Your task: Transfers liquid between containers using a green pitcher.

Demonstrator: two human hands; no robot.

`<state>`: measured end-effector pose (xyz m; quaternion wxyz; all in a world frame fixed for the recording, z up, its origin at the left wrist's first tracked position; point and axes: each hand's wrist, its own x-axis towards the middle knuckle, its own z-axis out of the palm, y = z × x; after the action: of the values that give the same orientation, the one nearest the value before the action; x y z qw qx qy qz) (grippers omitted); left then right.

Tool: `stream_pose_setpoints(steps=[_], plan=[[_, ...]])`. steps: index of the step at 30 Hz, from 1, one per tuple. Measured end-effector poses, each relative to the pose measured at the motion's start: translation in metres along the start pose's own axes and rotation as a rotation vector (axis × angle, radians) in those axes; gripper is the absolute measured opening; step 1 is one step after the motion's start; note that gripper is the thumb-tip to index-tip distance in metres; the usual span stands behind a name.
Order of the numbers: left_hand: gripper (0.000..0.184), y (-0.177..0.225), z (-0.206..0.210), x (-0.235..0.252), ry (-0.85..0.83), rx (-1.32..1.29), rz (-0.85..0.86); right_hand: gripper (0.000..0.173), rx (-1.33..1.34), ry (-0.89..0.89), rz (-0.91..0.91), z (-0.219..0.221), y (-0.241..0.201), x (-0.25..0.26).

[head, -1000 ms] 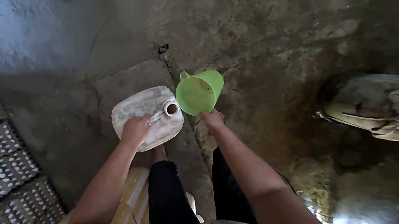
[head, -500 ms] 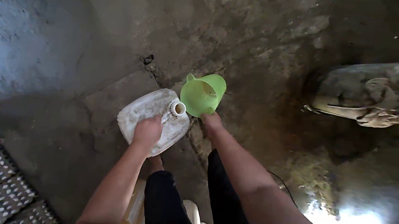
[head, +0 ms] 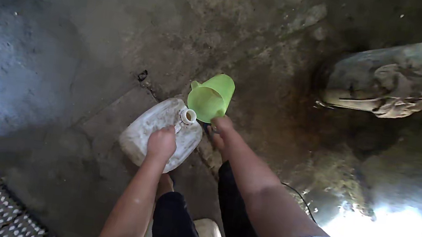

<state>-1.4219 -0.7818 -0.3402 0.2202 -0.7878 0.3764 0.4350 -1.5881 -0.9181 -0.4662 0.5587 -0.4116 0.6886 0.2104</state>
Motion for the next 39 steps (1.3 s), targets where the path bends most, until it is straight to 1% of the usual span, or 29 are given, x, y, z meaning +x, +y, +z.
stream_pose_setpoints(steps=[2, 7, 9, 12, 13, 16, 22, 25, 28, 36, 39], plan=[[0.038, 0.007, -0.002, 0.004, 0.017, 0.0, 0.007, 0.052, -0.007, 0.016, 0.005, -0.003, -0.002, 0.003], [0.035, 0.026, -0.007, 0.015, 0.014, 0.01, 0.011, 0.074, 0.05, 0.073, 0.024, -0.005, 0.001, 0.016], [0.034, 0.033, -0.008, 0.019, 0.02, 0.01, 0.019, 0.071, 0.068, 0.096, 0.011, -0.007, 0.001, 0.02], [0.031, 0.04, -0.008, 0.024, 0.033, 0.024, 0.031, 0.055, 0.039, 0.123, -0.063, -0.01, 0.002, 0.024], [0.031, 0.042, -0.009, 0.025, 0.027, 0.03, 0.028, 0.053, 0.028, 0.125, -0.086, -0.011, 0.002, 0.025], [0.031, 0.048, -0.009, 0.029, 0.021, 0.053, 0.022, 0.052, 0.03, 0.141, -0.141, -0.012, 0.004, 0.028], [0.027, 0.06, -0.011, 0.036, 0.028, 0.053, 0.01, 0.05, 0.034, 0.161, -0.148, -0.014, 0.003, 0.036], [0.025, 0.065, -0.013, 0.038, 0.037, 0.043, 0.009, 0.053, 0.028, 0.175, -0.157, -0.015, 0.003, 0.038], [0.026, 0.07, -0.014, 0.04, 0.008, 0.038, 0.002, 0.057, 0.033, 0.184, -0.154, -0.015, 0.004, 0.039], [0.022, 0.083, -0.015, 0.045, 0.01, 0.022, 0.009, 0.058, 0.038, 0.202, -0.181, -0.014, 0.015, 0.048], [0.021, 0.089, -0.015, 0.049, 0.029, 0.051, 0.015, 0.058, 0.084, 0.197, -0.172, -0.016, 0.014, 0.05]])
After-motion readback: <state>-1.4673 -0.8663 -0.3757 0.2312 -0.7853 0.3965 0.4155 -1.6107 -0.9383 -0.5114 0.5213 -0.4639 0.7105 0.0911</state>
